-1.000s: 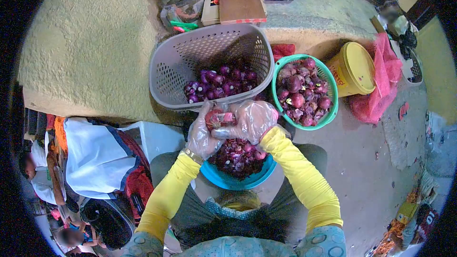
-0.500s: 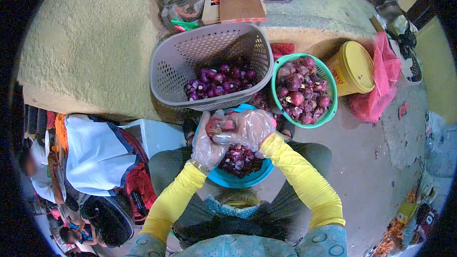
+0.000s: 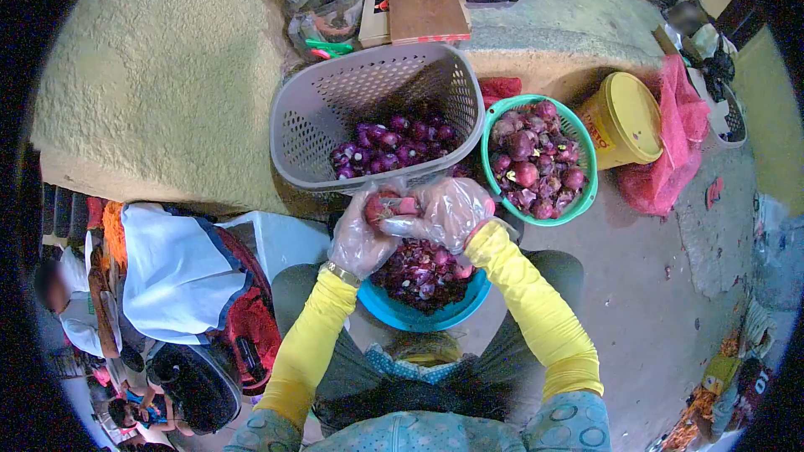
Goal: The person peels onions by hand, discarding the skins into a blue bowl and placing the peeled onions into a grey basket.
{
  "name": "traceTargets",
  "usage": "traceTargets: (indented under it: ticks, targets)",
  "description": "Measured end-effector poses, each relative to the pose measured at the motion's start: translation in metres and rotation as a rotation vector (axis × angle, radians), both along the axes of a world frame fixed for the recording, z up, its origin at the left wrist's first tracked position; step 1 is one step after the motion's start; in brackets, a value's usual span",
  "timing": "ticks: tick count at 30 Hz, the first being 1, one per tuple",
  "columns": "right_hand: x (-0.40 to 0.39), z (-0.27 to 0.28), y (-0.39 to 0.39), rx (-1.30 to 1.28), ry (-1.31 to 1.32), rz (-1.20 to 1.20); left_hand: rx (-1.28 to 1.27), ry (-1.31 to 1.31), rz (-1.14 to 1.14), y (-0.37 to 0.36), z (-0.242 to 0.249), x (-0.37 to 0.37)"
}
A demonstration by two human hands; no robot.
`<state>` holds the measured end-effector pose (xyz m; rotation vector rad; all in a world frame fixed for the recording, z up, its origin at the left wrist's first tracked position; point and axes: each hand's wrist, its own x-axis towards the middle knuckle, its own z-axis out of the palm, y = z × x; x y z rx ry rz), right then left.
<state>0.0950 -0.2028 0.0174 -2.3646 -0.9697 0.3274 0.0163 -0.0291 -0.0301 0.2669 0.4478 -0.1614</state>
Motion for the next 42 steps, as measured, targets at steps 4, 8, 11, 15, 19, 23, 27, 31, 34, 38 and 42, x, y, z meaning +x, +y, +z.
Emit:
traceTargets:
  ticks: [4,8,11,15,19,23,27,31,34,38,42]
  targets:
    - [-0.006,0.01,0.001,-0.009,-0.052,0.021,0.116,0.045,-0.037,-0.005,-0.002,-0.002]
    - [-0.015,-0.002,0.006,-0.023,-0.096,-0.035,0.076,0.056,0.091,-0.012,-0.005,-0.001]
    - [-0.021,-0.004,0.014,-0.004,-0.022,-0.09,0.018,-0.018,0.151,-0.007,-0.014,0.0]
    - [-0.02,0.002,0.015,0.057,0.084,-0.124,-0.047,-0.125,0.215,-0.008,-0.01,0.003]
    - [0.003,0.014,0.002,0.008,0.106,0.061,0.165,-0.101,-0.007,0.005,0.008,0.006]
    - [-0.001,0.013,0.004,-0.064,-0.102,0.093,0.066,0.047,-0.027,0.007,-0.015,0.005]
    - [-0.01,0.008,0.012,-0.118,-0.049,-0.029,0.067,0.078,0.099,0.001,0.003,0.005]
    - [-0.024,-0.009,0.022,0.067,0.051,-0.108,0.014,-0.209,0.234,-0.007,-0.01,0.004]
    - [-0.025,-0.015,0.024,0.117,0.057,-0.124,0.316,-0.218,0.404,-0.018,0.009,-0.001]
    - [-0.003,-0.009,0.012,0.099,0.021,0.014,0.061,-0.153,0.107,0.009,0.007,0.011]
    - [-0.001,0.015,0.008,0.049,-0.076,0.04,0.086,-0.007,0.006,0.006,0.014,0.009]
